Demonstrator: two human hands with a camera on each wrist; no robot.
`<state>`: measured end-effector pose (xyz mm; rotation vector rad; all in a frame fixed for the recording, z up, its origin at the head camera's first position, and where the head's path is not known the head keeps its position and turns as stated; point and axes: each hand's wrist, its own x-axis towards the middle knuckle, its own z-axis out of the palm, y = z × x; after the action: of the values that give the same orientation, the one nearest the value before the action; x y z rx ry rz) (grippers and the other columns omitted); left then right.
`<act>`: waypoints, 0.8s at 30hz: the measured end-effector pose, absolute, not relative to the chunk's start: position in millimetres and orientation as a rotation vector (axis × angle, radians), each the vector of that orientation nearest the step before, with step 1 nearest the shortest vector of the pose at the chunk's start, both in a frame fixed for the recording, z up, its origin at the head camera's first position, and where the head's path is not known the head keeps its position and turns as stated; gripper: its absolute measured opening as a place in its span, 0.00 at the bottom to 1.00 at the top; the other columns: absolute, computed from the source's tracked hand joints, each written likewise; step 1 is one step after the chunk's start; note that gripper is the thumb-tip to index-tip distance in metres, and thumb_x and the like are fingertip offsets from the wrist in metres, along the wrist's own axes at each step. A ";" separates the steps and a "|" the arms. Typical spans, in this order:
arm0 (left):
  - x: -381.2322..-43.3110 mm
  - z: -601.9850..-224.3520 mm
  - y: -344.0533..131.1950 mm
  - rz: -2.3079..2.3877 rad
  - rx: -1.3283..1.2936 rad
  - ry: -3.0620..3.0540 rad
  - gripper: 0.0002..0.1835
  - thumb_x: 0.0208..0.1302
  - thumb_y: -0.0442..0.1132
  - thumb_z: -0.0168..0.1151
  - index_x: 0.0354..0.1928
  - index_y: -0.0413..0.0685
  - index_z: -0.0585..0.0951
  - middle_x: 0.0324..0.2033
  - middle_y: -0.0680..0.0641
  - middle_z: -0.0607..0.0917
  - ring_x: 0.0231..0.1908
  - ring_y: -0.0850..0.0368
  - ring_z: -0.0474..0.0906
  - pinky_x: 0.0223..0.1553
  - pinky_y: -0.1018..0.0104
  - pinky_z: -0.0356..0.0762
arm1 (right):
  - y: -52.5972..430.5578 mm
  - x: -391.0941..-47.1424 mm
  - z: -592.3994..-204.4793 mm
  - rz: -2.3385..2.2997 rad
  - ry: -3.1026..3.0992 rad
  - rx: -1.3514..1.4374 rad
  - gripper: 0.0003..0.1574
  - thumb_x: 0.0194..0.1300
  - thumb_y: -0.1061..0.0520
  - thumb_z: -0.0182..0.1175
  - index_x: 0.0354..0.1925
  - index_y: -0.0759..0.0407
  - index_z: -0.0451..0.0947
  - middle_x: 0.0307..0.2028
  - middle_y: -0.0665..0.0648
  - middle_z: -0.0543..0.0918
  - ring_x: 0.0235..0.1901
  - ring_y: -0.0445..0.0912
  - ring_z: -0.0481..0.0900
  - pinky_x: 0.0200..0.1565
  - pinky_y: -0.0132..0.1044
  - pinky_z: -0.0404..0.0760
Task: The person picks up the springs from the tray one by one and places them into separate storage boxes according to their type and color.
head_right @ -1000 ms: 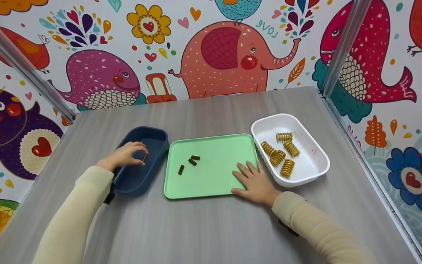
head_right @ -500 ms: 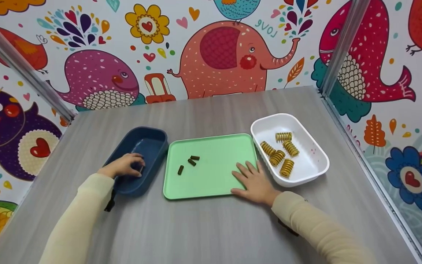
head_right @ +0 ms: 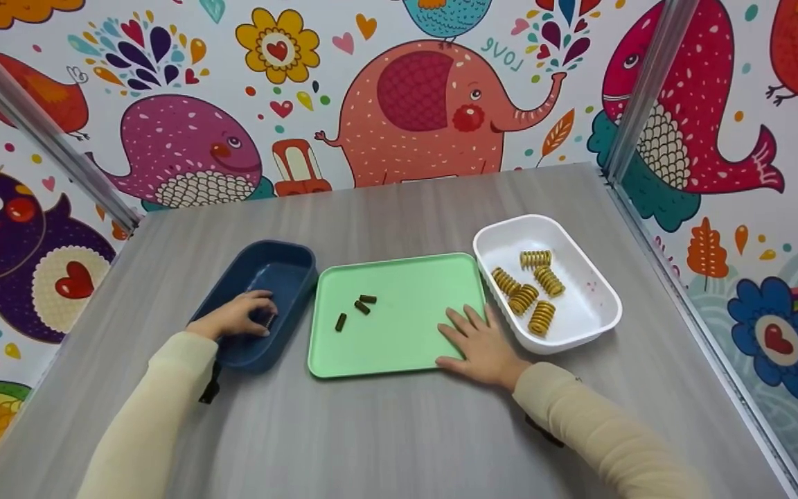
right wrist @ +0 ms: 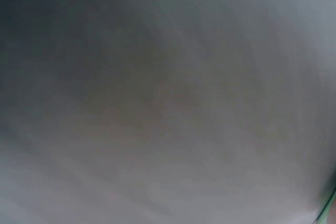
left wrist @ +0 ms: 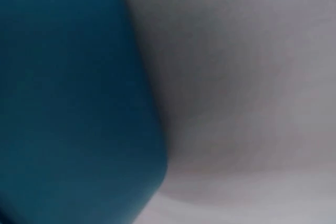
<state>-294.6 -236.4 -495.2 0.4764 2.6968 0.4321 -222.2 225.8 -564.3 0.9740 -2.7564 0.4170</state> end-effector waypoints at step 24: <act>-292.1 -488.6 -247.4 0.530 0.524 2.790 0.21 0.49 0.40 0.70 0.48 0.51 0.78 0.64 0.41 0.64 0.64 0.39 0.55 0.58 0.45 0.61 | 225.9 -222.6 -565.4 0.399 -2.721 0.985 0.39 0.57 0.35 0.55 0.60 0.55 0.69 0.62 0.61 0.67 0.62 0.64 0.61 0.59 0.65 0.47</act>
<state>-292.1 -247.4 -488.6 0.5241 2.7903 0.5295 -222.6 225.9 -565.4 0.9852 -2.7212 0.3987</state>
